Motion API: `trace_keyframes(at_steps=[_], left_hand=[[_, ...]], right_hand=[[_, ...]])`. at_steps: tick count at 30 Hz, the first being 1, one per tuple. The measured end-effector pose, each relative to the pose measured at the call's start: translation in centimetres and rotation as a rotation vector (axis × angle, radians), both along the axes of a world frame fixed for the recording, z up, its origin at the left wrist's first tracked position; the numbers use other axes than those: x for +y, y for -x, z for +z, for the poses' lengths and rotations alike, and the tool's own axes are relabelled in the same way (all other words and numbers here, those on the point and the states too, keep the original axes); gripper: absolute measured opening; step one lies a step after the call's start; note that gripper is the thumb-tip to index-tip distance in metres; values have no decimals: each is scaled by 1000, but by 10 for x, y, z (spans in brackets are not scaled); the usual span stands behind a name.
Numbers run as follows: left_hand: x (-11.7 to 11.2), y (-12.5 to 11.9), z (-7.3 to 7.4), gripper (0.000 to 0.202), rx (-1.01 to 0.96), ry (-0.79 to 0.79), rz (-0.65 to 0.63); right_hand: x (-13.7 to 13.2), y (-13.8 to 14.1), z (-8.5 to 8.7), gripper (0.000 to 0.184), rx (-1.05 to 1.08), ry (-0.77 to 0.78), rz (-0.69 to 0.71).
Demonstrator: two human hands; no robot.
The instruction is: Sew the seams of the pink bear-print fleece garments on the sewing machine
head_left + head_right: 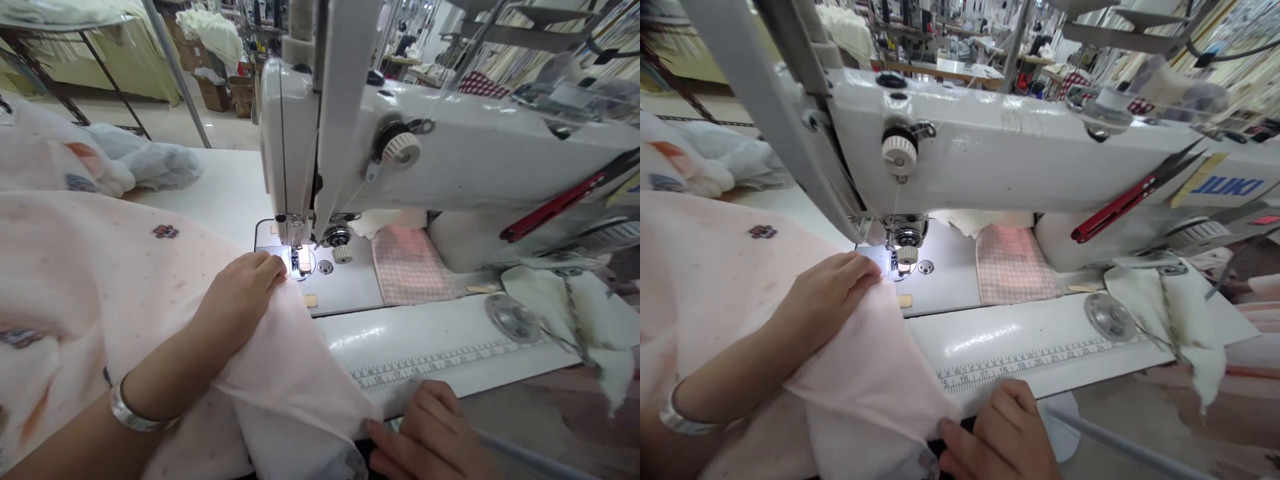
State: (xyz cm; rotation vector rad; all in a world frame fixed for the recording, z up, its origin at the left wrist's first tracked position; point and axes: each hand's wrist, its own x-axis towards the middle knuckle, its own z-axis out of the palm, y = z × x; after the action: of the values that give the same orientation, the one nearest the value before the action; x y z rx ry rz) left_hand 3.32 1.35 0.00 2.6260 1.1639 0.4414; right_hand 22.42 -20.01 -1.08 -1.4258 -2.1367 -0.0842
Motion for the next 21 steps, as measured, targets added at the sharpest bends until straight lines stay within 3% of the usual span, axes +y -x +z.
trace_keyframes(at_steps=[3, 5, 7, 9, 11, 12, 14, 16, 21], left_hand=[[7, 3, 6, 20, 22, 0, -28], [5, 4, 16, 22, 22, -101, -63], [-11, 2, 28, 25, -19, -256, -124], [-41, -2, 33, 29, -79, -335, -298], [-74, -6, 28, 32, -107, -314, -560], [-89, -8, 21, 31, -102, -309, -630], [-109, -8, 5, 28, -132, -339, -649], [-114, -4, -7, 26, -138, -341, -601], [-104, 5, -8, 29, -61, -257, -648]], right_hand=[[5, -1, -8, 13, 3, -29, -19], [6, -1, -11, 14, 11, -49, -19], [7, -1, -12, 14, 9, -61, -15], [7, -2, -11, 13, 11, -81, -7], [8, -2, -10, 11, 19, -90, -6], [8, -1, -9, 10, 26, -89, -8], [8, -1, -7, 11, 39, -60, -20], [7, 0, -5, 13, 46, -37, -26], [6, -2, -4, 14, 54, -16, -8]])
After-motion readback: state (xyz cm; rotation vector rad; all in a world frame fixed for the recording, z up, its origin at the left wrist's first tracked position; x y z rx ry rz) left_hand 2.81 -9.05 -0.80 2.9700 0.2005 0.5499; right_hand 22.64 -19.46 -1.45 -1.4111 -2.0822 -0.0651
